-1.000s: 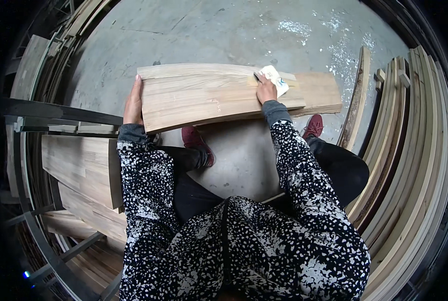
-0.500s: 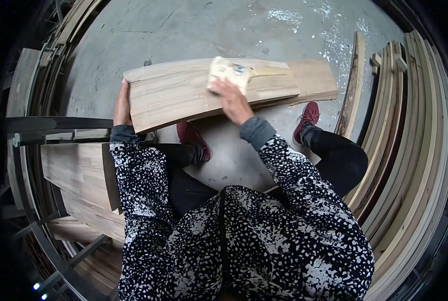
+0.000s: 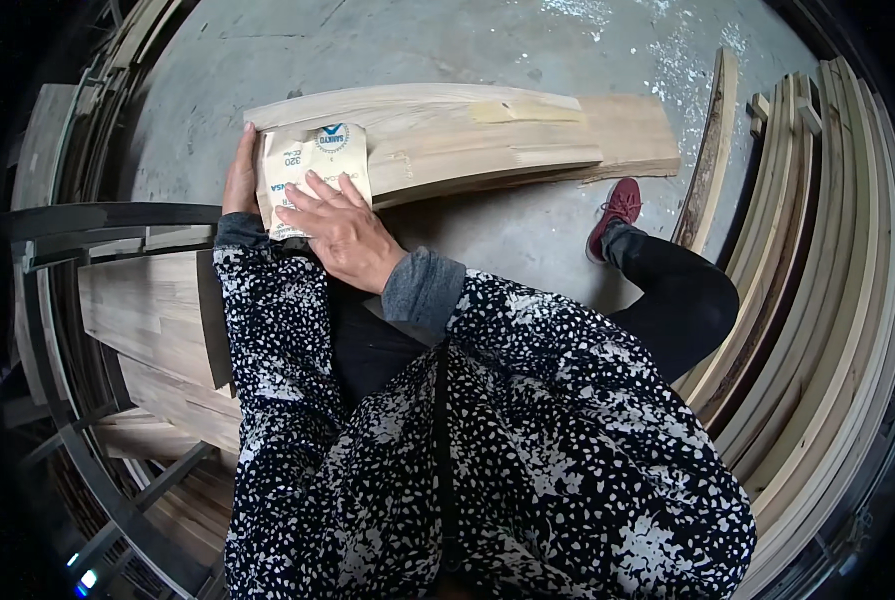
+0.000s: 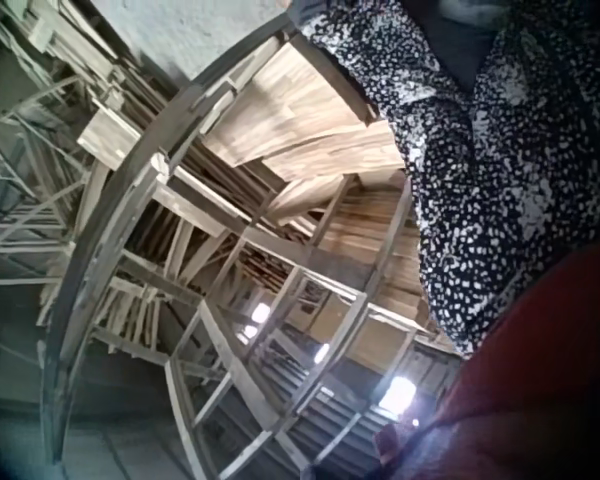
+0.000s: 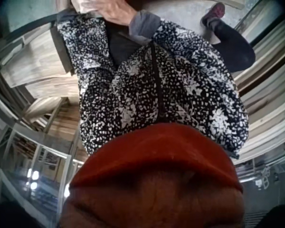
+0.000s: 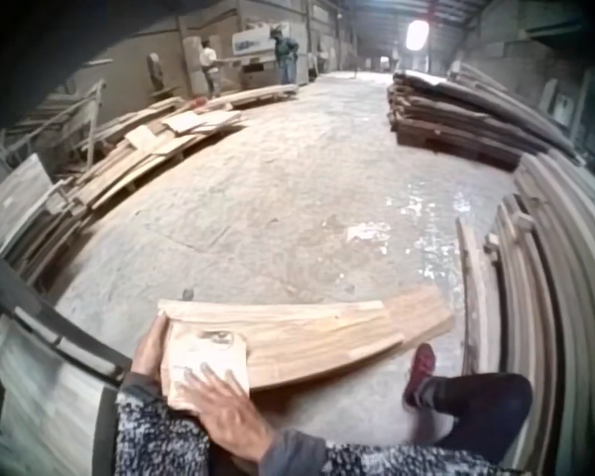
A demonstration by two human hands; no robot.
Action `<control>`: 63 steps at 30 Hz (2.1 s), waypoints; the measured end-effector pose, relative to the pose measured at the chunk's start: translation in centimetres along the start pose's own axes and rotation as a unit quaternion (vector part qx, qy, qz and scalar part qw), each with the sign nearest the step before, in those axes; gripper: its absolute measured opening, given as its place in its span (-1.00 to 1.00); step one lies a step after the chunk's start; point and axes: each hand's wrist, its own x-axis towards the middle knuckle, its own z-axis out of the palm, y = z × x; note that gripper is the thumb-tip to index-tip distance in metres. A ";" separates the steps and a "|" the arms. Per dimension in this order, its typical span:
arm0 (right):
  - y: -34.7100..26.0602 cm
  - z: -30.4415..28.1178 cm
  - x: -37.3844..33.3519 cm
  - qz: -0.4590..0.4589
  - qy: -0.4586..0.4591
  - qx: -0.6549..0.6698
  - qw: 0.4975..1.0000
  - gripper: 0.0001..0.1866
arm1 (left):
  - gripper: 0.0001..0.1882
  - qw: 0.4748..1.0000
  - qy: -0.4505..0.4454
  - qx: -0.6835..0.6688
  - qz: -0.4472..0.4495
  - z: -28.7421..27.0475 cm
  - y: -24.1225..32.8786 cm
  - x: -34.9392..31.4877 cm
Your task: Sanding wood planks manually using sandpaper in a manufacturing facility.
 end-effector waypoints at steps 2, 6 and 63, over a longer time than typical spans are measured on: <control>0.7 -0.5 -0.2 -0.017 0.005 0.000 1.000 -0.43 | -0.41 0.999 0.001 0.037 0.007 -0.3 -0.2 0.5; 8.2 -4.6 -4.2 0.023 -0.010 -0.031 0.999 -0.37 | -0.42 0.997 0.022 0.073 0.009 -0.6 -0.6 0.4; 12.8 -5.4 -2.4 0.022 0.073 -0.095 0.993 -0.45 | -0.41 0.995 0.014 0.087 -0.054 1.2 1.0 -0.9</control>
